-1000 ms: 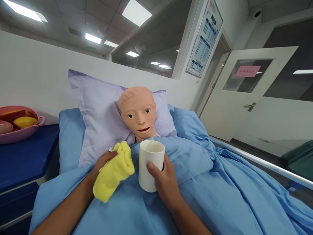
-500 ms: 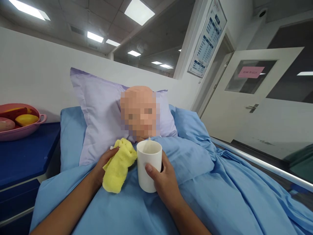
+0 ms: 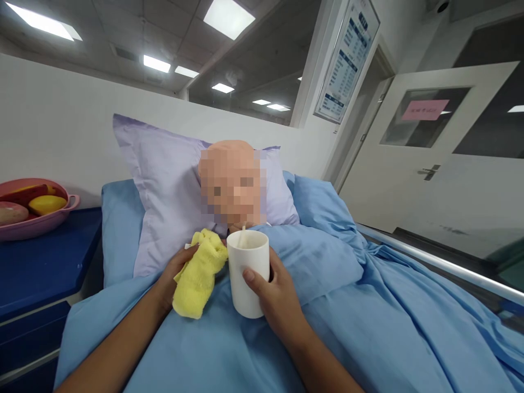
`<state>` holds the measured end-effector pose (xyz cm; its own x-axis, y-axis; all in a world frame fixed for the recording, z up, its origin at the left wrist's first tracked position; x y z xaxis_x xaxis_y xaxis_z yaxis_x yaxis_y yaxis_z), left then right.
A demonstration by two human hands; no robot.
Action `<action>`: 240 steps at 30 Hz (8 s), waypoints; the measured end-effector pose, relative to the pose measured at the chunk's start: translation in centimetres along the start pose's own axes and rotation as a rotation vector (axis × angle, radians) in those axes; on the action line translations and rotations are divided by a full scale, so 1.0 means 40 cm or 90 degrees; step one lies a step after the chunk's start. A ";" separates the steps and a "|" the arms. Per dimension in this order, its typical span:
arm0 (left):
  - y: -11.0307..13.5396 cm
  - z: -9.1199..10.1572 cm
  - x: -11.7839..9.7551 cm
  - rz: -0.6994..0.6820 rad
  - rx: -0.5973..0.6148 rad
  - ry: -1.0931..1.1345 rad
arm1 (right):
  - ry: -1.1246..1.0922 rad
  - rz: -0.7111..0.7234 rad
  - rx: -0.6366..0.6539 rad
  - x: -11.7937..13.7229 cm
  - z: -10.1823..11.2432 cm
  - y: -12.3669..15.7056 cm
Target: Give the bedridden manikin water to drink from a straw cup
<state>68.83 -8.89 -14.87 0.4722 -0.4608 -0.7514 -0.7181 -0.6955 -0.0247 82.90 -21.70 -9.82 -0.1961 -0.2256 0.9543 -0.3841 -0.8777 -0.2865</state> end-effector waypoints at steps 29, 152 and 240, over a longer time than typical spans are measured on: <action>0.015 -0.003 -0.005 0.012 -0.041 -0.014 | -0.109 0.003 -0.043 0.003 -0.001 0.001; 0.078 -0.125 -0.258 -0.397 -0.208 -0.177 | -0.171 0.046 -0.128 0.019 0.000 0.022; 0.091 -0.433 -0.137 -1.136 0.137 -1.185 | -0.305 0.020 -0.175 -0.013 0.031 0.004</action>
<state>72.48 -18.46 0.58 -0.1948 0.8656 0.4614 -0.4489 0.3396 -0.8266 84.06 -22.27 -10.24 0.1964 -0.4727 0.8591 -0.6183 -0.7397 -0.2657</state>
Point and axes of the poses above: each hand's wrist, its own y-axis away from the middle knuckle, its own z-axis out of the back of the hand, x = y × z, the point moved 7 cm from there along -y, towards the middle knuckle, and after that the axes turned 3 degrees about x, right-handed, at the moved point
